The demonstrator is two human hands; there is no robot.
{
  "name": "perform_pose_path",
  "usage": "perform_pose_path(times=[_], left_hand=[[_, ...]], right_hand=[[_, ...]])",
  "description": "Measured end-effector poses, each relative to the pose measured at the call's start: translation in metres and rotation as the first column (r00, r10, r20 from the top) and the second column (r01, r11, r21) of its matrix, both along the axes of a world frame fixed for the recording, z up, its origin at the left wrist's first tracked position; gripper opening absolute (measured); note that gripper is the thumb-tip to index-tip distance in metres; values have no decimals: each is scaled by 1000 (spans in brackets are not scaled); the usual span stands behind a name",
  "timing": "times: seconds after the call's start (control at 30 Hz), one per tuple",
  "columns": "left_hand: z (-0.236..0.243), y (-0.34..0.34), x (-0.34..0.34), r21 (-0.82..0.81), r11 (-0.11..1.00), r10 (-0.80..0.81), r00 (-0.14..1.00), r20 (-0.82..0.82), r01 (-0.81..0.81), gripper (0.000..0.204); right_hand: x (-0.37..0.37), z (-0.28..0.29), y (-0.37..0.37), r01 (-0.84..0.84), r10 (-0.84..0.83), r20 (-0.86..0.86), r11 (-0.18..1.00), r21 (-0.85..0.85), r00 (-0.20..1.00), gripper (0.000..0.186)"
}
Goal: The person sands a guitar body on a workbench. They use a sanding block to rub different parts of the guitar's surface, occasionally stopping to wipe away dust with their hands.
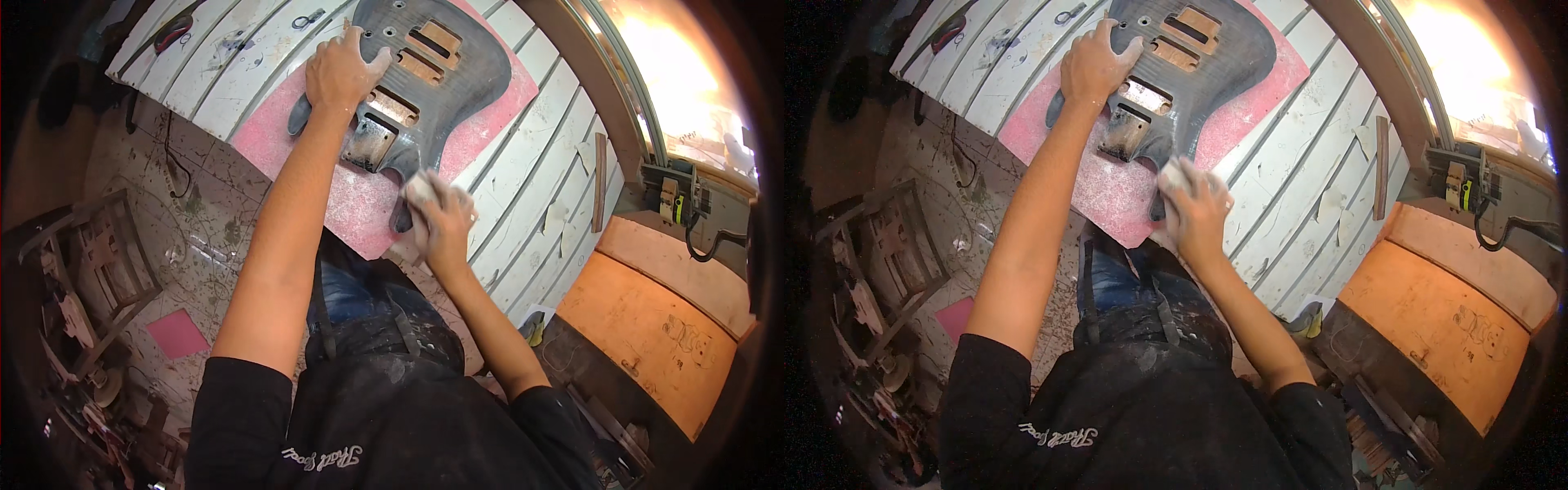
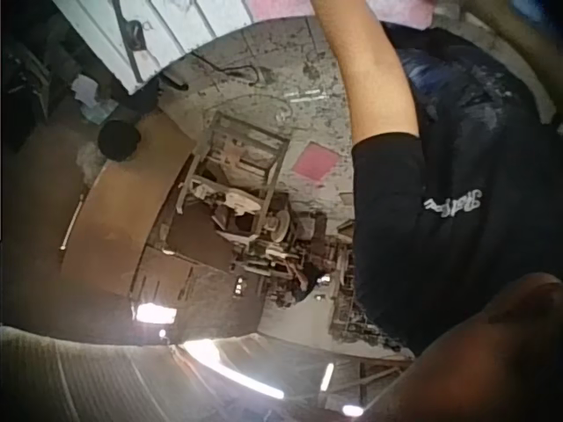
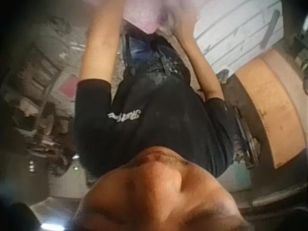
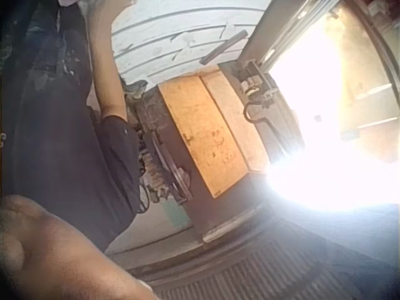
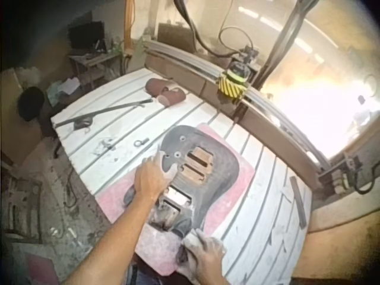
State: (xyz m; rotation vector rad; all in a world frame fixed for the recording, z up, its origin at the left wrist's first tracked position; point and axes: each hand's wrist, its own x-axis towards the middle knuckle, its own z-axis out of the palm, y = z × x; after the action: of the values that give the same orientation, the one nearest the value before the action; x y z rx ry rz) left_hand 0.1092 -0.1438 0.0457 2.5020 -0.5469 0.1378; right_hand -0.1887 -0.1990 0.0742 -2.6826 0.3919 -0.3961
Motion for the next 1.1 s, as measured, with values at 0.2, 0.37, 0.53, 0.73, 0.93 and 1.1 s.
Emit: perform_pose_path(times=[0.2, 0.37, 0.53, 0.73, 0.93, 1.1], left_hand=[[2, 2, -1, -7, 1000, 27, 999, -29, -27, 65], [3, 0, -2, 2, 1000, 15, 1000, -24, -15, 65], [-2, 2, -2, -17, 999, 28, 999, -23, -28, 65], [-3, 2, -1, -25, 999, 37, 999, -16, -37, 65], [-8, 2, -2, -58, 997, 44, 999, 14, -43, 62], [-8, 1, -2, -70, 997, 42, 999, 13, -41, 60]], right_hand=[[-23, 4, 21, 15, -13, -29, 998, 53, 999, 38], [-17, 7, 7, -32, 34, -25, 997, 66, 999, 37], [5, 3, 5, 65, -65, 4, 998, 19, 998, 36], [-15, 2, 14, -8, 10, -40, 999, 49, 999, 36], [20, 2, 6, 114, -113, 31, 993, -21, 993, 34], [-9, -1, 15, 77, -76, -43, 997, 21, 996, 31]])
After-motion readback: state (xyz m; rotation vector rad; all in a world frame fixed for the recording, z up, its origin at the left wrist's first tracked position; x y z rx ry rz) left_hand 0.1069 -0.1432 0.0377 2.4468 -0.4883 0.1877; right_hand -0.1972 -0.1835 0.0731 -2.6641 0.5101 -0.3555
